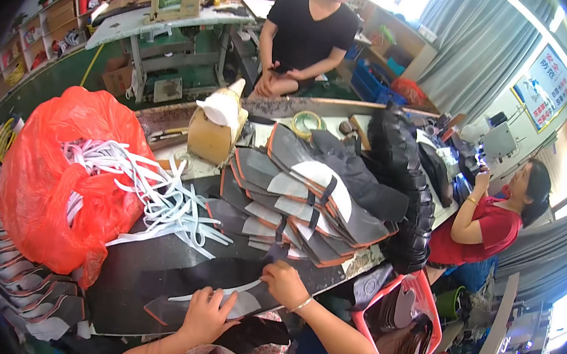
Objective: The person applies adhesive strips and fabric lining to shoe upper components by hand at a manufacturing workstation.
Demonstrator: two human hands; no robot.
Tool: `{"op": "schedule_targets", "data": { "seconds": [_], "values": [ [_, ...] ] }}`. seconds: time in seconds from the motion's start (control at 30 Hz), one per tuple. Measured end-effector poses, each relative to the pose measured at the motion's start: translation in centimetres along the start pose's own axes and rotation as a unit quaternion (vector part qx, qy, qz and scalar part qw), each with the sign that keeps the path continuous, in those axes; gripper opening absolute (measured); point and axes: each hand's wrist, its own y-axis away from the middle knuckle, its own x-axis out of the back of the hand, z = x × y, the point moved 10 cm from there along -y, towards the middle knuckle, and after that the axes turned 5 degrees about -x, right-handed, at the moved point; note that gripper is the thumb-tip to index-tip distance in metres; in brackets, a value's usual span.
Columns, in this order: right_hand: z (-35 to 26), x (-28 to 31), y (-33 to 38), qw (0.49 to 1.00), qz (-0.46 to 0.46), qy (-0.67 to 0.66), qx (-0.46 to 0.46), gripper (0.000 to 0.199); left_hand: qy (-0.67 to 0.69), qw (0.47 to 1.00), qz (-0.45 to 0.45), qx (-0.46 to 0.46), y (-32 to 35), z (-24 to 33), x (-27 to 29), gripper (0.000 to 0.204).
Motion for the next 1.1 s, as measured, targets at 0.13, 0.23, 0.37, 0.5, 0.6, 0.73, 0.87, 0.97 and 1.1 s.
{"op": "schedule_targets", "data": {
  "seconds": [0.13, 0.23, 0.37, 0.5, 0.6, 0.73, 0.87, 0.97, 1.1],
  "values": [
    [-1.6, 0.5, -0.5, 0.998, -0.023, 0.011, 0.054, 0.008, 0.044, 0.997, 0.052, -0.04, 1.2, 0.2, 0.0, 0.032],
    [-0.6, 0.5, -0.3, 1.0, 0.012, 0.013, 0.022, 0.008, -0.055, 0.992, 0.082, -0.082, 1.4, 1.5, 0.0, 0.022],
    [-1.2, 0.5, 0.4, 0.997, 0.057, 0.002, 0.044, 0.007, -0.118, 0.987, 0.054, -0.091, 2.2, 1.9, -0.8, 0.022],
    [-2.0, 0.2, 0.8, 0.994, 0.078, -0.031, 0.065, 0.005, -0.039, 0.995, 0.031, -0.082, 3.0, 0.4, -0.2, 0.019],
    [-2.8, -0.9, 0.7, 0.995, 0.061, -0.055, 0.061, 0.005, -0.01, 0.998, 0.004, -0.068, 4.0, -0.6, 1.2, 0.017],
    [-4.6, -2.7, 0.1, 0.995, 0.024, -0.072, 0.068, 0.007, 0.003, 0.999, -0.007, -0.053, 5.7, -1.7, 2.1, 0.014],
    [-5.5, -3.7, 0.0, 0.994, -0.005, -0.083, 0.069, 0.008, -0.044, 0.998, 0.018, -0.045, 6.6, -1.9, 3.3, 0.015],
    [-5.3, -4.0, 0.2, 0.994, -0.014, -0.085, 0.072, 0.009, -0.04, 0.999, -0.019, 0.002, 6.1, -1.6, 3.3, 0.023],
    [-5.4, -4.1, 0.6, 0.995, -0.011, -0.078, 0.067, 0.009, -0.002, 0.999, 0.024, 0.035, 3.7, -1.2, 3.1, 0.034]
  ]
}}
